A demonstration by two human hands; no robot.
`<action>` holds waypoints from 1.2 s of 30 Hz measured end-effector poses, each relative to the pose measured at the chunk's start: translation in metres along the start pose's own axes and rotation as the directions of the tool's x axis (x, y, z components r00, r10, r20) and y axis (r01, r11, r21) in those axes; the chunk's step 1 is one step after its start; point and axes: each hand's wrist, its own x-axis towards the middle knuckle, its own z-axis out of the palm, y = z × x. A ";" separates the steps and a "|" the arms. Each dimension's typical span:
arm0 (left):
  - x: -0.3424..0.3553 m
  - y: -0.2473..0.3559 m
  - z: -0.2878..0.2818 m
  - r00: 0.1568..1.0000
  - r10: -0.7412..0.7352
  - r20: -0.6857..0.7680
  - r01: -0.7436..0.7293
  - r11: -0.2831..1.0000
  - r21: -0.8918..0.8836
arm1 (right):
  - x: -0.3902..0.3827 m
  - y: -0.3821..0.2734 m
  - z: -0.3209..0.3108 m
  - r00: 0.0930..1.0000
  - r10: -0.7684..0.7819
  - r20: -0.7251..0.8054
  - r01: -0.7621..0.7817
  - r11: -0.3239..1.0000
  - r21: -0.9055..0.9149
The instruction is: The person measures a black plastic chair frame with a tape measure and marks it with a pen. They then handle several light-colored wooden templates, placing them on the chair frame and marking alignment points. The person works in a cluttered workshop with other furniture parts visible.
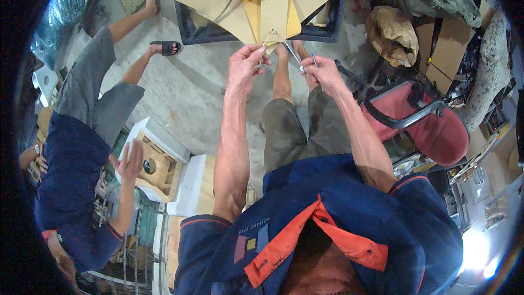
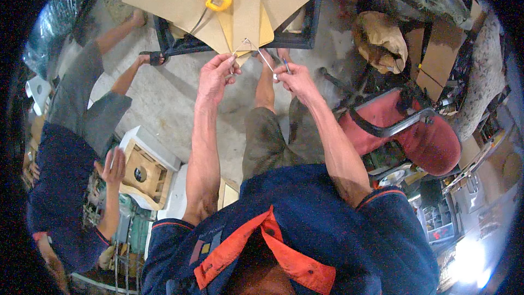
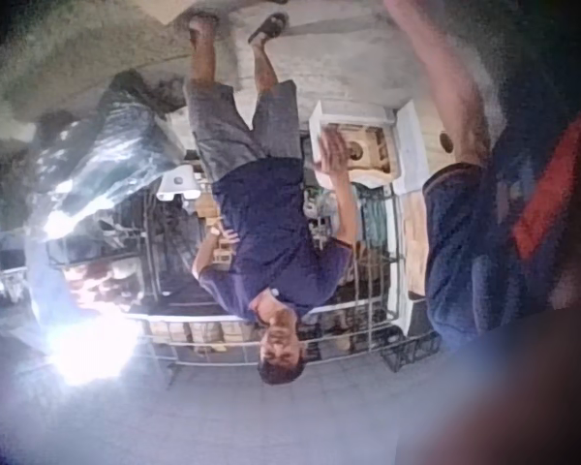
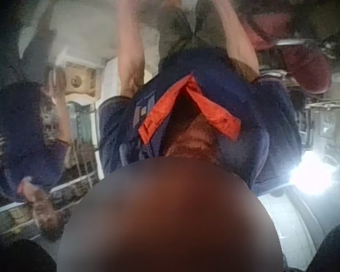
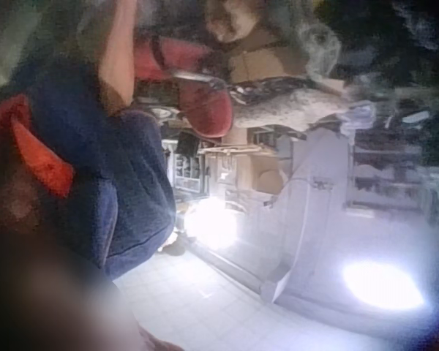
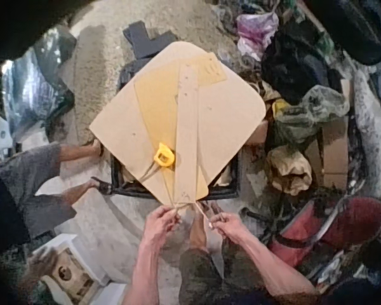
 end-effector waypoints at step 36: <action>0.030 0.053 0.027 0.898 0.290 0.330 -0.113 0.878 -0.465 | -0.093 -0.030 -0.096 0.958 0.203 0.202 -0.113 0.917 -0.383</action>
